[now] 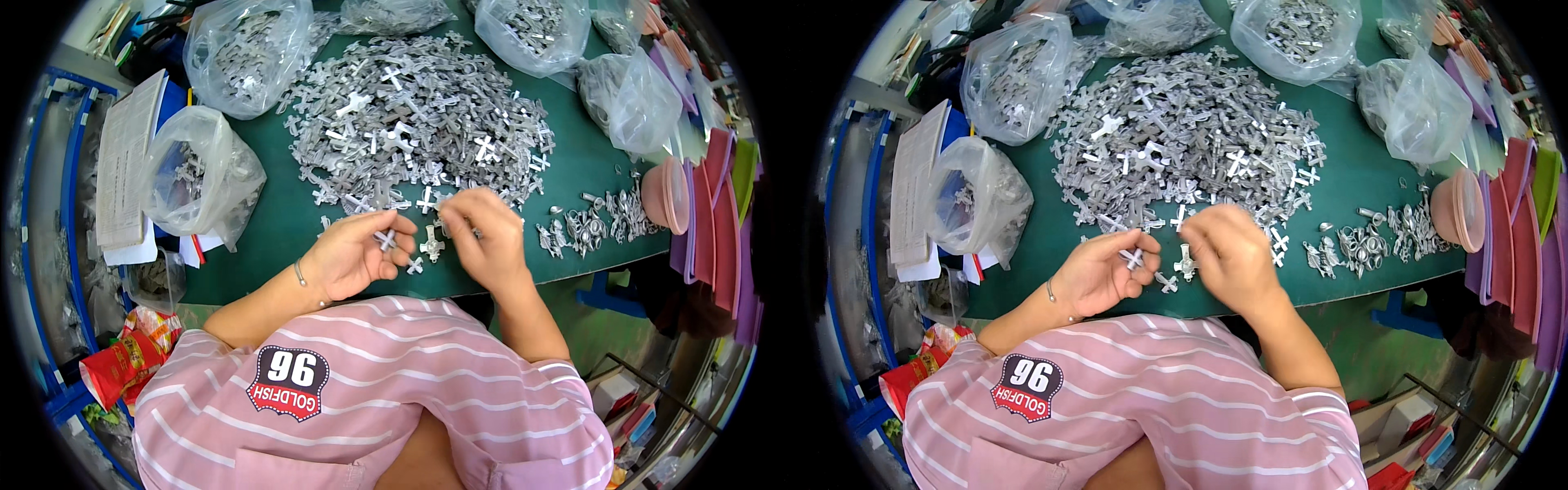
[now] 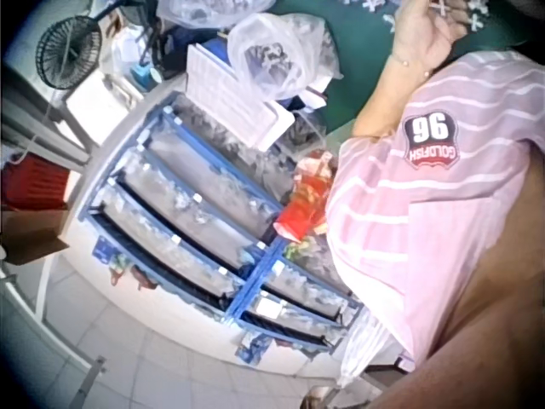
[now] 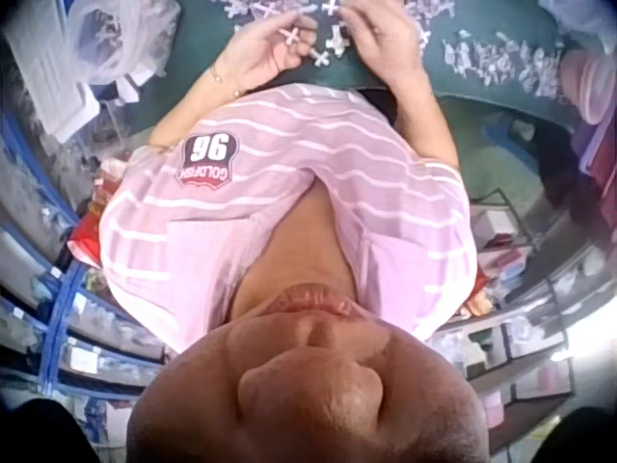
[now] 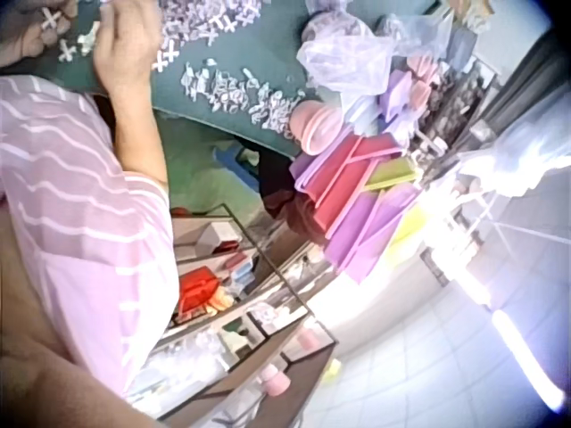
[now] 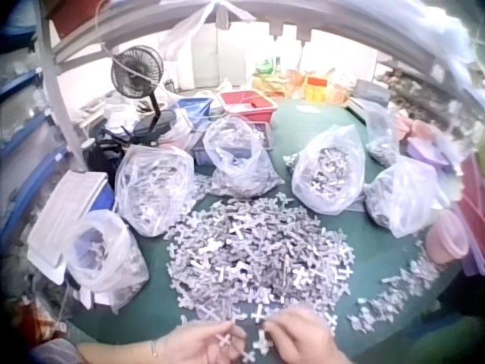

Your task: The person sits on the floor at a green table and assembles small white cross-shaped objects by hand. They pick up individual components from a large pile, fit them together, and place the finished units into a plastic bag.

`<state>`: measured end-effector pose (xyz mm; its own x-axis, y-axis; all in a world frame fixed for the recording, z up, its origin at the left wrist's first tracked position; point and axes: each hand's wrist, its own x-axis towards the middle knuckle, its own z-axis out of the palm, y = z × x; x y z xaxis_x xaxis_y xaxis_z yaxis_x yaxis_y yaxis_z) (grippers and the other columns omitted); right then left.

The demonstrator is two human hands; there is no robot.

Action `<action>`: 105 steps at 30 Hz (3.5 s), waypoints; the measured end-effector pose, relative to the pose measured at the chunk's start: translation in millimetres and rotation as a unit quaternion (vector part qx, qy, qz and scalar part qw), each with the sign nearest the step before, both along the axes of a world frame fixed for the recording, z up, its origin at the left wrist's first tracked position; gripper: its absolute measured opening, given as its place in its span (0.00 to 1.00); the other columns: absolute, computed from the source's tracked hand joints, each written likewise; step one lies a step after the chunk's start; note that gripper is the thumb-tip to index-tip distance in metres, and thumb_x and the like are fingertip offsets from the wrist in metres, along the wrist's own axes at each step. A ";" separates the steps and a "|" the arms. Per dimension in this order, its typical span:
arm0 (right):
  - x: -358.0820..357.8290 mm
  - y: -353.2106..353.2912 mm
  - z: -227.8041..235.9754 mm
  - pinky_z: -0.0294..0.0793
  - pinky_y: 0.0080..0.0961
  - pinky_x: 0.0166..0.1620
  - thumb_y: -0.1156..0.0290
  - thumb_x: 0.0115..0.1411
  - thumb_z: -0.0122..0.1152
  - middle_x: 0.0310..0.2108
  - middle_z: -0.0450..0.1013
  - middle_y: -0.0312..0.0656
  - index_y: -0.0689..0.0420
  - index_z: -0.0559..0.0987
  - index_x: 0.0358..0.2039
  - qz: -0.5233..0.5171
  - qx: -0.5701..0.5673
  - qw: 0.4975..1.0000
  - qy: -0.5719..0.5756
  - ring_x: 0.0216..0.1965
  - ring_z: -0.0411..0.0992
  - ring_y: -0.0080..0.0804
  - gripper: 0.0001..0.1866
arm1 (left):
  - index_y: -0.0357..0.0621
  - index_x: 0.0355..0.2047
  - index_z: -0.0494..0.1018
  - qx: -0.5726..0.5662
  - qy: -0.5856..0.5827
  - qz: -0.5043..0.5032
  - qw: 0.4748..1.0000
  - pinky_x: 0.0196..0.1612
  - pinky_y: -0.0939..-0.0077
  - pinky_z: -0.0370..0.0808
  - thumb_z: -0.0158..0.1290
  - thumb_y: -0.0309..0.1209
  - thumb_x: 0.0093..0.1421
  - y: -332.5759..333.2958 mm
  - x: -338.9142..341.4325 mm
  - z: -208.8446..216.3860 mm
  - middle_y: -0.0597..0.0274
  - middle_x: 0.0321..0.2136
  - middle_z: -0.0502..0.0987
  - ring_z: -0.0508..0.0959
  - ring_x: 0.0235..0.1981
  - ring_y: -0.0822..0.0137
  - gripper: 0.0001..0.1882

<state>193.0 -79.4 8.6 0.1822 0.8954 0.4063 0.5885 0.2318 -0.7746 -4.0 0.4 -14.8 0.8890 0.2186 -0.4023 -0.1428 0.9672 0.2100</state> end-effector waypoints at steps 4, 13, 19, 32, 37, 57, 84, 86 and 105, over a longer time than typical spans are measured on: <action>3.7 11.9 -16.3 0.68 0.32 0.32 0.78 0.45 0.61 0.25 0.70 0.42 0.60 0.75 0.25 -0.055 -0.014 0.993 -0.105 0.28 0.68 0.41 0.05 | 0.32 0.44 0.65 0.047 0.023 0.046 0.998 0.33 0.72 0.74 0.35 0.39 0.65 3.0 -12.0 1.2 0.49 0.38 0.73 0.76 0.34 0.62 0.20; -7.9 19.1 -23.4 0.67 0.28 0.30 0.76 0.48 0.60 0.24 0.72 0.39 0.59 0.76 0.26 -0.049 -0.002 0.991 -0.128 0.26 0.70 0.36 0.04 | 0.26 0.51 0.57 0.040 0.071 0.110 0.991 0.53 0.65 0.68 0.30 0.44 0.66 5.3 3.6 26.5 0.37 0.49 0.64 0.66 0.53 0.50 0.28; -2.1 9.4 -10.8 0.70 0.13 0.23 0.74 0.55 0.58 0.23 0.73 0.37 0.65 0.77 0.30 -0.070 -0.190 0.913 0.355 0.22 0.71 0.19 0.06 | 0.24 0.52 0.56 0.028 0.052 0.108 0.992 0.54 0.62 0.66 0.30 0.44 0.66 5.3 6.0 28.9 0.34 0.51 0.62 0.63 0.55 0.46 0.29; 2.4 3.1 -8.2 0.74 0.18 0.26 0.75 0.56 0.56 0.23 0.73 0.40 0.67 0.76 0.33 -0.029 -0.157 0.833 0.530 0.23 0.72 0.23 0.07 | 0.25 0.52 0.55 -0.021 0.036 0.108 0.993 0.55 0.61 0.66 0.32 0.45 0.65 2.6 10.2 27.6 0.36 0.50 0.62 0.62 0.55 0.45 0.30; -16.5 7.5 7.1 0.71 0.26 0.32 0.80 0.48 0.60 0.28 0.74 0.43 0.63 0.77 0.30 0.122 0.048 0.988 0.078 0.30 0.72 0.35 0.07 | 0.28 0.54 0.55 -0.094 -0.070 0.095 0.988 0.55 0.60 0.64 0.32 0.48 0.64 1.6 6.0 15.8 0.41 0.49 0.64 0.66 0.51 0.49 0.31; -7.5 19.6 -16.0 0.68 0.31 0.32 0.76 0.46 0.61 0.26 0.70 0.42 0.60 0.76 0.28 0.034 -0.047 0.990 -0.128 0.29 0.69 0.42 0.06 | 0.38 0.35 0.71 -0.043 0.126 0.019 0.991 0.16 0.86 0.57 0.45 0.35 0.60 -1.5 -44.9 9.9 0.63 0.24 0.70 0.62 0.17 0.76 0.12; -20.0 0.9 9.9 0.70 0.28 0.33 0.86 0.41 0.60 0.28 0.73 0.44 0.62 0.76 0.28 0.203 0.031 0.978 0.044 0.30 0.71 0.37 0.11 | 0.31 0.45 0.66 -0.033 0.074 0.032 0.996 0.35 0.72 0.75 0.38 0.36 0.63 -8.5 -7.3 14.4 0.50 0.38 0.72 0.75 0.37 0.58 0.20; -14.8 4.2 0.3 0.70 0.28 0.31 0.86 0.42 0.60 0.27 0.72 0.44 0.62 0.76 0.27 0.154 0.005 0.988 -0.022 0.28 0.70 0.39 0.09 | 0.33 0.42 0.67 -0.059 0.049 0.024 0.997 0.25 0.78 0.72 0.39 0.36 0.63 -9.3 -16.2 7.7 0.56 0.31 0.72 0.73 0.28 0.66 0.17; -23.1 18.5 -15.5 0.70 0.16 0.30 0.83 0.47 0.61 0.27 0.72 0.39 0.63 0.75 0.25 0.017 -0.110 0.969 0.219 0.27 0.71 0.23 0.05 | 0.39 0.37 0.69 0.061 0.164 0.052 0.983 0.16 0.89 0.57 0.47 0.31 0.60 -6.1 -21.4 17.9 0.68 0.22 0.67 0.63 0.19 0.79 0.09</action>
<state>169.9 -60.8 -6.8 0.2622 0.9603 0.0950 0.1860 0.0463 -0.9815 -25.4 -5.7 3.1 0.6865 0.3665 -0.6280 -0.1452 0.9154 0.3755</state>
